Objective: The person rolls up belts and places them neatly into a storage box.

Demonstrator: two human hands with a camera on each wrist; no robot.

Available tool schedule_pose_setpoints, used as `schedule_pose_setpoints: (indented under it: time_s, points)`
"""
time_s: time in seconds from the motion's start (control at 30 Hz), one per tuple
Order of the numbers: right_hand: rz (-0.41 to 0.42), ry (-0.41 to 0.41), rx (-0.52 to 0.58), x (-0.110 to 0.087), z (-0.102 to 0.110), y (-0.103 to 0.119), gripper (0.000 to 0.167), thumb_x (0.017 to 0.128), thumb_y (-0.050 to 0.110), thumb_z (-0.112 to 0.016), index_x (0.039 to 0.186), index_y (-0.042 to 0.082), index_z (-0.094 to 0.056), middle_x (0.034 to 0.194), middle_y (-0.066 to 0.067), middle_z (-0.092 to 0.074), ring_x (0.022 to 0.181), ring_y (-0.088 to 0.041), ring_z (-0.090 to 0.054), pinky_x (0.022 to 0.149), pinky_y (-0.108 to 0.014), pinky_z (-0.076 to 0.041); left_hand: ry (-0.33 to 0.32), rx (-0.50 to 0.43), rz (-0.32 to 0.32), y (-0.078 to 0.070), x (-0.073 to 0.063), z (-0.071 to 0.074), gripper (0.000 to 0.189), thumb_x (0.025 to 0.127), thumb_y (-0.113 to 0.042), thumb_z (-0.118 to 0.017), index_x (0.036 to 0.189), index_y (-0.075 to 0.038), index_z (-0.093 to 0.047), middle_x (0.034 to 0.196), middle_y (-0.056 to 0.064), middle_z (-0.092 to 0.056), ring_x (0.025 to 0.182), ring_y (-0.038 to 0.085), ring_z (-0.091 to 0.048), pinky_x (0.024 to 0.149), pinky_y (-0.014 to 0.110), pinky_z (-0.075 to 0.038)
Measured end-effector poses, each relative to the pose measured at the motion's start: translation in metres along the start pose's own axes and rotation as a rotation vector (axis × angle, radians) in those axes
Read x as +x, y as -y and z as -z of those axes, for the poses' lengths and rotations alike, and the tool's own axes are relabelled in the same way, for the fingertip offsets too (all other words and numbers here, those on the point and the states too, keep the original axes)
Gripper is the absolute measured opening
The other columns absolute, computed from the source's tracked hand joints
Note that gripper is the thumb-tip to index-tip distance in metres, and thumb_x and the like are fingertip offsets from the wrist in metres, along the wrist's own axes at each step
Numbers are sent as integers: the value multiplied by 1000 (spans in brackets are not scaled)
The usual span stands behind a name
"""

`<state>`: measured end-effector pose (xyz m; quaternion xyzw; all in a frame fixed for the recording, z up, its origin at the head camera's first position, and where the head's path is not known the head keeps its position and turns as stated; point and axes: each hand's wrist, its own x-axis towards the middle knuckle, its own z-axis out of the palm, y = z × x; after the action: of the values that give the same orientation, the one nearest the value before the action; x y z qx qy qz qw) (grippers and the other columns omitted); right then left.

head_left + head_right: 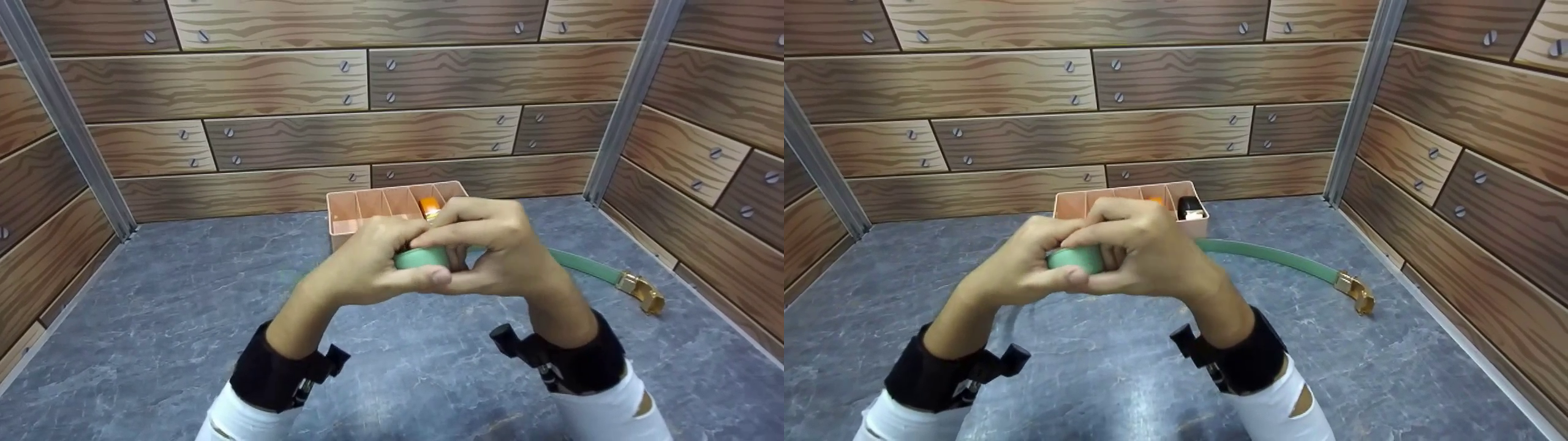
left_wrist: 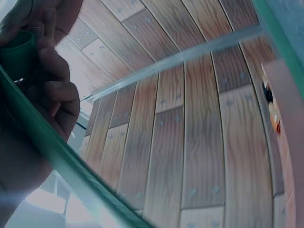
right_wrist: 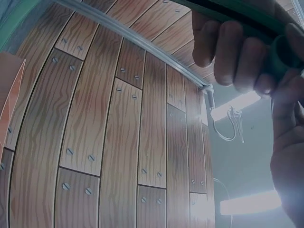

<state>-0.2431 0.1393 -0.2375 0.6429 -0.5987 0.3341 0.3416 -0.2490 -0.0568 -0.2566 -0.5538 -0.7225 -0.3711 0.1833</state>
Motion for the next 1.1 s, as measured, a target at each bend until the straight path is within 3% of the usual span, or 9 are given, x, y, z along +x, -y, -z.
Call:
schedule_pose_setpoints:
  time_s: [0.1,0.23,0.43,0.53,0.63,0.73,0.9,1.0,1.1]
  points:
    - [-14,6,122,0,2,-2,25,77,17,-87,94,1,-77,83,-13,-67,55,-9,-50,48,-13,-43,-46,-99,-25,0,2,-5,59,93,-63,-56,88,-5,-68,68,2,-62,57,5,-50,49,22,-42]
    - [-8,27,128,0,4,-1,28,76,17,-88,96,1,-77,89,-14,-68,65,-13,-57,55,-16,-48,-124,-132,-20,-3,4,-10,29,89,-33,-70,81,-5,-69,60,0,-59,50,1,-44,42,19,-36]
    - [-6,146,-283,1,-2,9,23,81,14,-83,102,6,-76,101,-9,-66,80,-18,-63,71,-23,-54,-240,234,136,-6,3,-12,22,81,-27,-72,65,-13,-63,52,-8,-49,46,1,-36,41,18,-30]
    - [22,225,-513,1,-7,13,21,80,12,-81,99,7,-74,100,-5,-64,76,-15,-60,65,-22,-53,-241,414,250,-8,3,-12,20,76,-28,-69,62,-17,-60,50,-10,-41,46,4,-34,41,20,-29]
    - [73,235,-609,1,-10,13,21,78,12,-82,96,7,-72,96,-4,-64,72,-14,-59,61,-21,-53,-200,473,296,-10,2,-10,20,74,-30,-70,62,-18,-58,52,-11,-39,47,6,-34,41,23,-30]
    - [77,161,-484,1,-10,9,18,79,10,-80,95,4,-74,94,-7,-67,75,-16,-63,66,-22,-55,-162,384,212,-9,1,-7,22,80,-32,-70,67,-17,-60,55,-10,-44,48,5,-38,42,22,-34]
    - [56,-1,-69,0,-4,1,20,87,21,-78,94,2,-77,91,-13,-70,72,-19,-63,61,-20,-53,-126,68,-18,-5,1,-7,29,84,-37,-72,86,-8,-67,68,-2,-62,55,3,-51,48,18,-42]
    - [42,-12,97,0,-1,-1,26,84,25,-81,94,2,-77,89,-15,-69,71,-18,-60,55,-18,-49,-143,1,-63,-6,2,-9,29,82,-36,-73,84,-8,-67,66,-1,-62,53,2,-51,46,18,-41]
    - [21,15,130,2,2,0,28,79,25,-86,94,3,-77,90,-13,-67,69,-15,-57,54,-17,-47,-160,6,-48,-7,2,-10,25,82,-32,-75,75,-9,-67,59,-3,-60,49,2,-48,43,19,-39]
